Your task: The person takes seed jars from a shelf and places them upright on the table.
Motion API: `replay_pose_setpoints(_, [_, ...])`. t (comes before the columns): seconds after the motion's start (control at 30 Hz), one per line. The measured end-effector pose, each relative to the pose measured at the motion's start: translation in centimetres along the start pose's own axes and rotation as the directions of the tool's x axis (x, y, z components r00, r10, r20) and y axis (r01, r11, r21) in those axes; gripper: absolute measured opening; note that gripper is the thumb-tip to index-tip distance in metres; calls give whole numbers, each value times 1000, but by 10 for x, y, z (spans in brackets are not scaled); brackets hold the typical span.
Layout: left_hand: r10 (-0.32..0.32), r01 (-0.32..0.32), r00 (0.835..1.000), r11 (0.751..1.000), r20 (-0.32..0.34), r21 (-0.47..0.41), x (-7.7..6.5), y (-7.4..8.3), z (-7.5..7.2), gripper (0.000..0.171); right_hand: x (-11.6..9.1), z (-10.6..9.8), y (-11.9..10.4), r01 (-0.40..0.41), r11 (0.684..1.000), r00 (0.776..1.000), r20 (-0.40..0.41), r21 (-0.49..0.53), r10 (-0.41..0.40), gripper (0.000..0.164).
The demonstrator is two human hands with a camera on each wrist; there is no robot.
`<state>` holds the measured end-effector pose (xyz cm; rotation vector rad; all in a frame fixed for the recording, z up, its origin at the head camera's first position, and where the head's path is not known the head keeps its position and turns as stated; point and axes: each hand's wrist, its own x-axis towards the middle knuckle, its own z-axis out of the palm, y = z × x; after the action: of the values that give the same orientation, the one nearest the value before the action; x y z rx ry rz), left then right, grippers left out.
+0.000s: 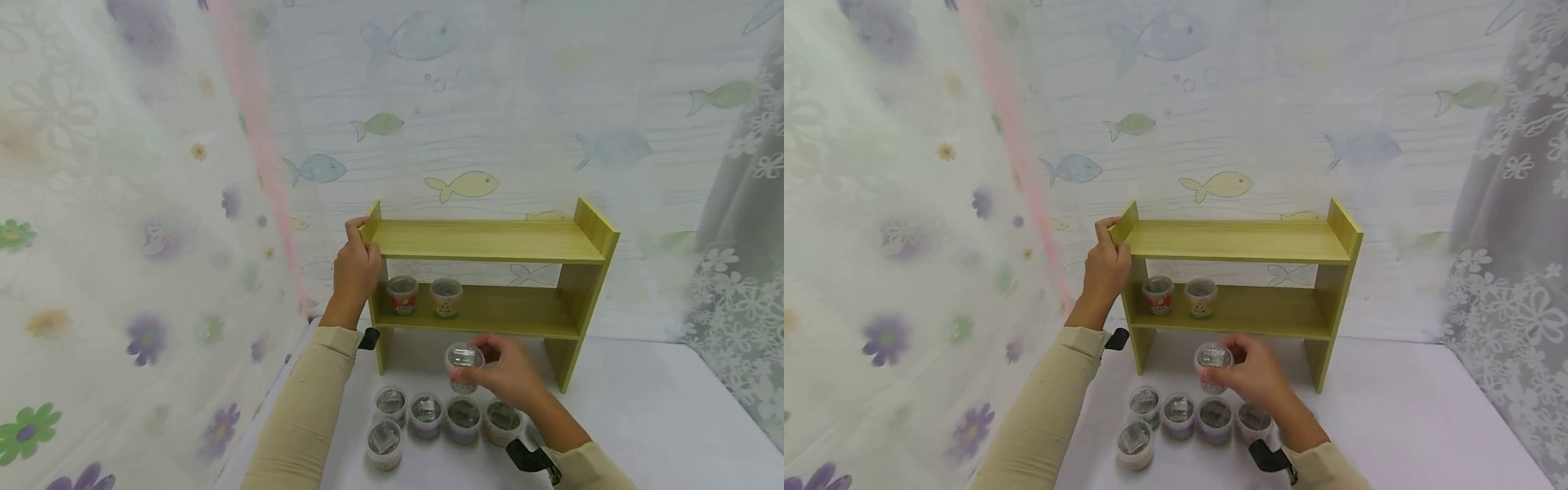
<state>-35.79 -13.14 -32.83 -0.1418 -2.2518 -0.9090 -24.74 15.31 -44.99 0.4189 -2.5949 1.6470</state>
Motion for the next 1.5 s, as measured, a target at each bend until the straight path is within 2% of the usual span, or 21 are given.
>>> replay_pose_setpoints(0.57, [0, 0, 1000, 1000, 5, 22, 0, 2, -1, 46, -16, 28, 7, 33, 999, 998, 58, -9, -33, 51])
replay_pose_setpoints(1.03, [6, -7, 1000, 1000, 9, 20, 0, 2, -2, 46, -27, 47, 7, 50, 995, 991, 116, 89, -60, 51])
replay_pose_setpoints(1.27, [3, -3, 1000, 1000, 9, 22, 1, 3, -2, 45, -36, 59, 9, 44, 999, 990, 131, 27, -47, 52])
replay_pose_setpoints(1.5, [2, -2, 1000, 1000, 11, 25, 1, 3, -1, 45, -45, 69, 13, 87, 996, 990, 117, -36, -83, 50])
